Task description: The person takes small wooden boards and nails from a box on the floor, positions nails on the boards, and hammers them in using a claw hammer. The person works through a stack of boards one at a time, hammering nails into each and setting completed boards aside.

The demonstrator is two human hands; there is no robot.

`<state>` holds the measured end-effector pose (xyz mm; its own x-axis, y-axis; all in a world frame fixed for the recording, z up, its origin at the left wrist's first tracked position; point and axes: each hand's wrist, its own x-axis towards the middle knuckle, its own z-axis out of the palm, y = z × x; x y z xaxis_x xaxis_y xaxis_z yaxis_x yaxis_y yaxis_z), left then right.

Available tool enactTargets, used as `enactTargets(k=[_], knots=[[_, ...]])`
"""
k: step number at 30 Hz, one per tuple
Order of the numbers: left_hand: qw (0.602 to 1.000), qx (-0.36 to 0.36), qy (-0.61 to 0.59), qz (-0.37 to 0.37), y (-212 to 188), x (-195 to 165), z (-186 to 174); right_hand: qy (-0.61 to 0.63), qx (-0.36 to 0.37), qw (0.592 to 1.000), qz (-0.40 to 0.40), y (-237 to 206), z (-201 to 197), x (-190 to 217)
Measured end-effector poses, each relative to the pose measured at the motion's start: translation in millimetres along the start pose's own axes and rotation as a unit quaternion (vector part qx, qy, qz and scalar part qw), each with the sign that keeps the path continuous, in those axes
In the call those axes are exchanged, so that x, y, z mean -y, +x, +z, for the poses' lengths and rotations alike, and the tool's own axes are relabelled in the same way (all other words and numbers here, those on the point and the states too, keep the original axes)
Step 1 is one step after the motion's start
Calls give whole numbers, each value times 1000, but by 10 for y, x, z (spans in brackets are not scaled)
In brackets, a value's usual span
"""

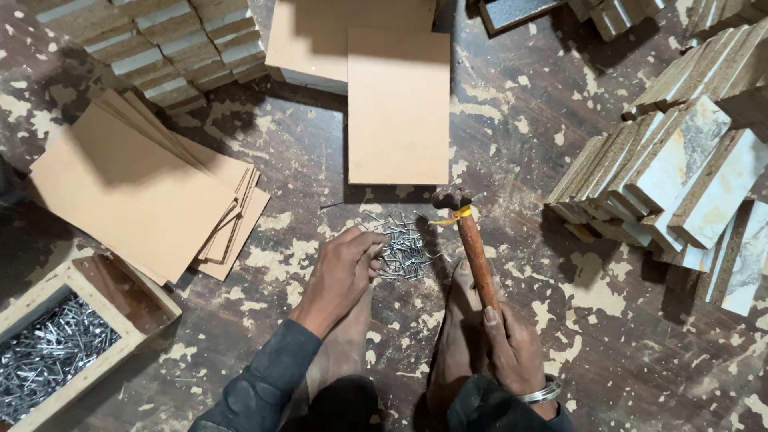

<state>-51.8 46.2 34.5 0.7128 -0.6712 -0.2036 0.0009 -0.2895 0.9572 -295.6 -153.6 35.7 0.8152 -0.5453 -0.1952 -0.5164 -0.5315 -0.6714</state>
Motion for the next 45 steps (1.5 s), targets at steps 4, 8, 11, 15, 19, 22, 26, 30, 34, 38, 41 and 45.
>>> enactTargets(k=[4,8,11,15,19,22,26,30,34,38,41,45], knots=[[996,28,16,-78,6,-13,-11,3,9,1000,11,-4,8,-24],[986,20,-113,-122,5,22,14,-17,18,998,64,-4,16,-42],[983,21,-112,-145,22,65,33,-13,16,998,55,3,17,-43],[989,-13,-101,-110,52,86,27,-2,17,999,32,12,20,-41],[996,-31,41,-77,40,23,-15,-6,28,995,92,9,21,-42],[979,-106,146,93,6,-59,-63,6,14,1000,8,26,11,-39],[974,-122,141,127,50,-142,-108,15,27,999,26,106,12,-14],[989,-116,65,68,167,-168,-142,16,42,997,70,198,59,50],[987,-157,-14,-3,275,-175,-168,3,26,998,52,283,105,166],[979,-200,15,46,353,-182,-213,4,55,998,19,382,88,326],[957,-219,80,171,421,-172,-253,-1,74,997,13,447,70,455],[937,-240,165,192,539,-123,-255,-19,58,997,-53,489,66,585]])
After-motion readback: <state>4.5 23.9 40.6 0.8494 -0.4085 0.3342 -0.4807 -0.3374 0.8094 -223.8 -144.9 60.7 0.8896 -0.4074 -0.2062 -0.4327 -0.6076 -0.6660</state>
